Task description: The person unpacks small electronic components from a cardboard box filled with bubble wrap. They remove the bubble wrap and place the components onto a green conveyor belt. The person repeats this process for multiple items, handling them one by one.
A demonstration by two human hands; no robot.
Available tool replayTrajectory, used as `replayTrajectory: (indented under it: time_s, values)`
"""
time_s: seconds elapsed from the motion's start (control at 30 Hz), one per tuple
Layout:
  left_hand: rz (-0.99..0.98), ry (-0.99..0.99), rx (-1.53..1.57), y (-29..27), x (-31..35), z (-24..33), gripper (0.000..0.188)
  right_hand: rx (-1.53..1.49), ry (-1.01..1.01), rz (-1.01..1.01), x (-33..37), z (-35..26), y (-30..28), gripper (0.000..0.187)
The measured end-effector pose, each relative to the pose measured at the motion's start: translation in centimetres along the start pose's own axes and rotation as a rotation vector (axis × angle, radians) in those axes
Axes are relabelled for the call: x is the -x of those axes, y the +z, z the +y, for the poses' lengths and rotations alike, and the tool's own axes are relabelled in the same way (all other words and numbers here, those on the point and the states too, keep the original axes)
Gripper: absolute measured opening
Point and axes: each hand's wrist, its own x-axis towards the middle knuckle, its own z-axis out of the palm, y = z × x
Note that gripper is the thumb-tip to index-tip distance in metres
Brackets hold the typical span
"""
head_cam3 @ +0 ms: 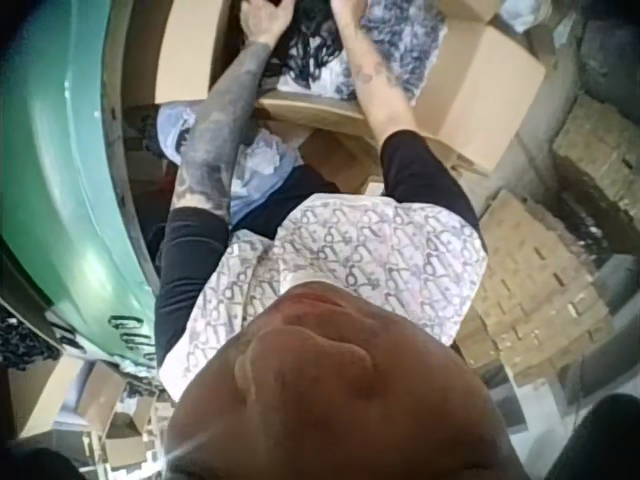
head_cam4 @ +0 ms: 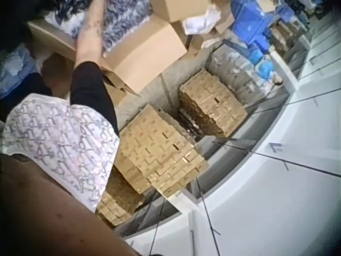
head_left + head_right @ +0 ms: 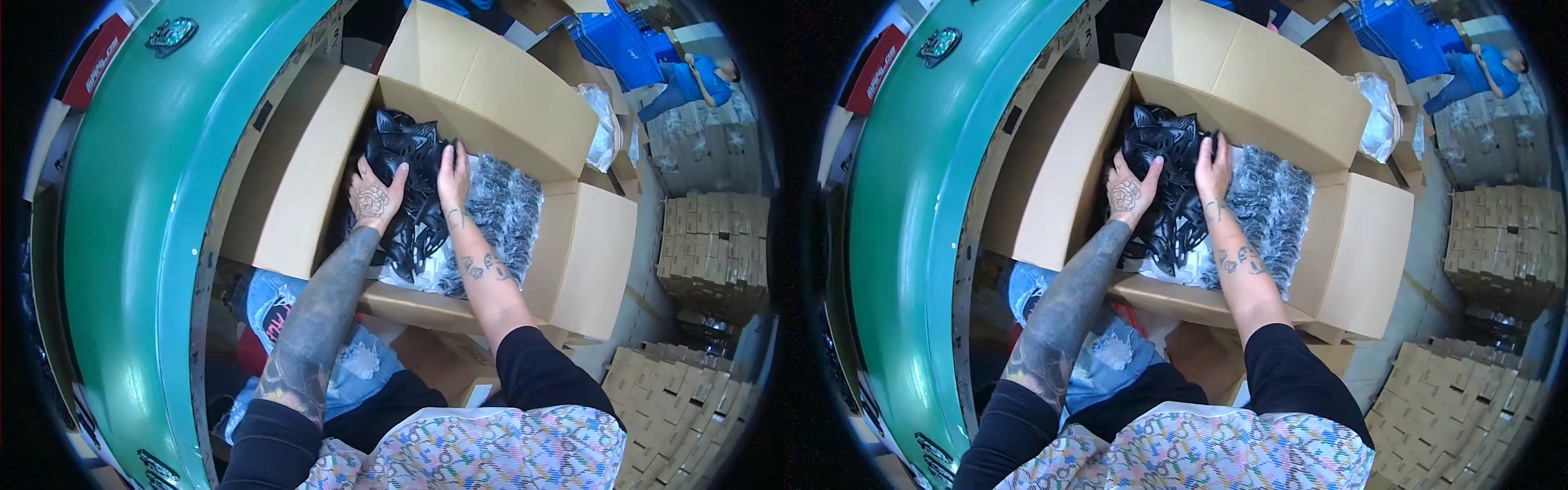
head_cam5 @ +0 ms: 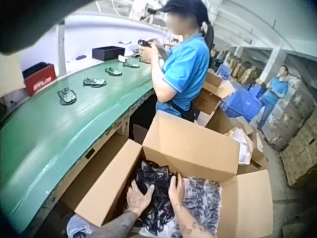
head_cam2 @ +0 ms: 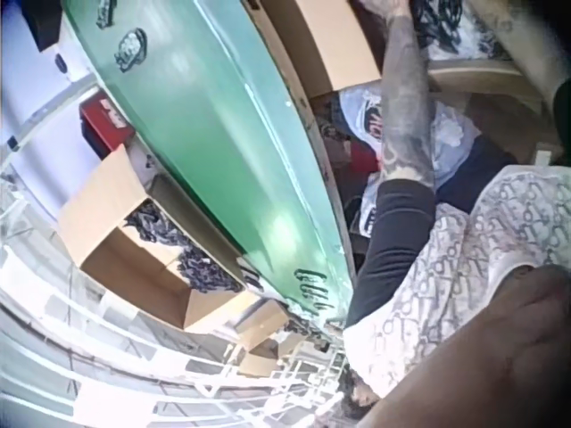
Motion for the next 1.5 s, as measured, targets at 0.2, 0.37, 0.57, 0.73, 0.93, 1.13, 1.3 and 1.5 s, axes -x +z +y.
replayTrajectory:
  time_s: [0.2,0.37,0.57,0.73,0.93,1.13,1.3,1.5]
  values:
    - [-0.002,-0.036,0.086,-0.7,0.1,0.1,0.091,-0.388,0.171,-0.046,-0.3,-2.4,2.1,0.06]
    - [0.052,-0.259,0.554,-1.1,0.1,0.5,0.09,-0.486,0.31,-0.085,-1.2,-0.8,1.4,0.066]
    - [0.004,-0.289,0.496,-1.9,-1.0,1.2,0.095,-0.776,0.281,-0.236,-1.6,-0.4,2.3,0.067]
    - [-0.166,-0.077,0.51,-1.0,-2.9,0.4,0.1,-0.979,0.296,-0.353,-1.8,-0.4,2.4,0.071]
    - [-0.231,-0.004,0.402,-0.5,-3.7,-0.1,0.112,-1.117,0.279,-0.472,-0.6,-4.3,1.8,0.068]
    - [-0.183,0.023,0.292,-2.6,-2.6,0.8,0.121,-0.968,0.358,-0.547,0.8,-6.2,1.3,0.069]
    - [-0.133,0.146,0.303,0.2,-2.5,1.2,0.117,-1.019,0.234,-0.519,0.0,-4.1,0.9,0.061]
    - [-0.229,-0.01,0.093,-4.2,0.7,1.7,0.102,-1.137,0.476,-0.52,3.1,-3.7,1.4,0.055]
